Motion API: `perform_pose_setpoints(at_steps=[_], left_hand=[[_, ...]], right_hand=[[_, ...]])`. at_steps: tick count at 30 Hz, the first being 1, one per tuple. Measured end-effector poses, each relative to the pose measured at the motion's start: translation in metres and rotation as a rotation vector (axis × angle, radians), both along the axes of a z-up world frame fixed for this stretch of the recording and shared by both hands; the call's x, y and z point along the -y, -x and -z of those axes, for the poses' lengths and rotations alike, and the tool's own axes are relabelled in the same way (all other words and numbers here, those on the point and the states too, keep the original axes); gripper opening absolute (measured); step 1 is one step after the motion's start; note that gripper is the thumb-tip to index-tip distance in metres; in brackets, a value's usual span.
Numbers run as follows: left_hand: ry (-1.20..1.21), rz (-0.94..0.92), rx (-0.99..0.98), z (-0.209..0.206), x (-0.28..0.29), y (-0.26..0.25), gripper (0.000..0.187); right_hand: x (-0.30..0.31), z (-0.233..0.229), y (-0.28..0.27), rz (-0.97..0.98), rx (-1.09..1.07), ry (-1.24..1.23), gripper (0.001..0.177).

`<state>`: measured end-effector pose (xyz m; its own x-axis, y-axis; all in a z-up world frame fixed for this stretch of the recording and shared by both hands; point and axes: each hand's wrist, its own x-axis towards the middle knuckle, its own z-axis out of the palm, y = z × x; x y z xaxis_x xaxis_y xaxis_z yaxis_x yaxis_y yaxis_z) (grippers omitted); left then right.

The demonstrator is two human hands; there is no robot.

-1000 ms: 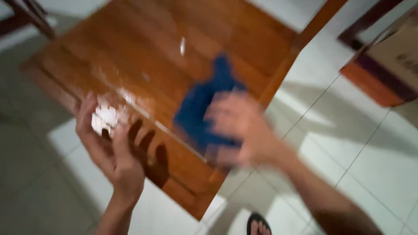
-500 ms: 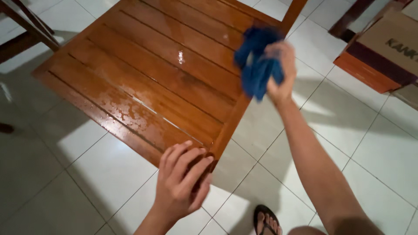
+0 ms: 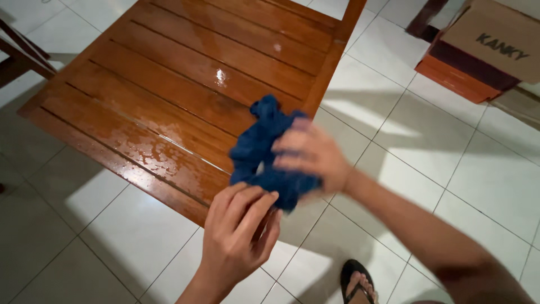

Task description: The person wipes a wooden chair with a blue cloth, cleaning the backrest, seat, and legs. The person moves around the chair to reach different surfaces and continues wiping until the entire chair is covered.

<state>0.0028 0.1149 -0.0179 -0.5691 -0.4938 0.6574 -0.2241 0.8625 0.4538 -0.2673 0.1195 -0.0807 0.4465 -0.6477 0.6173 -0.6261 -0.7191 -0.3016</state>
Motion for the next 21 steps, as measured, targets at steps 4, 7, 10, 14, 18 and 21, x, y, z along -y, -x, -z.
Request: perform_pose_setpoints(at_steps=[4, 7, 10, 14, 18, 21], left_hand=[[-0.046, -0.066, 0.026, -0.009, 0.012, -0.003, 0.033], [-0.123, -0.120, 0.091, -0.009, 0.018, -0.009, 0.037], [-0.172, -0.128, 0.158, -0.010, 0.028, -0.010, 0.051], [-0.168, -0.082, 0.190, -0.017, 0.048, 0.005, 0.059], [-0.204, -0.036, 0.184, -0.023, 0.057, 0.023, 0.056], [-0.195, -0.011, 0.224, -0.023, 0.059, 0.028, 0.058]], right_hand=[[0.055, -0.012, 0.073, 0.346, 0.193, -0.006, 0.044], [0.069, -0.017, 0.079, 0.549, 0.181, -0.022, 0.034], [0.055, -0.033, 0.050, 0.483, 0.023, 0.006, 0.053], [0.015, -0.046, -0.026, 0.235, -0.110, -0.177, 0.061], [-0.007, -0.036, -0.060, -0.038, 0.015, -0.156, 0.048], [0.018, -0.009, -0.025, -0.009, 0.132, 0.016, 0.046]])
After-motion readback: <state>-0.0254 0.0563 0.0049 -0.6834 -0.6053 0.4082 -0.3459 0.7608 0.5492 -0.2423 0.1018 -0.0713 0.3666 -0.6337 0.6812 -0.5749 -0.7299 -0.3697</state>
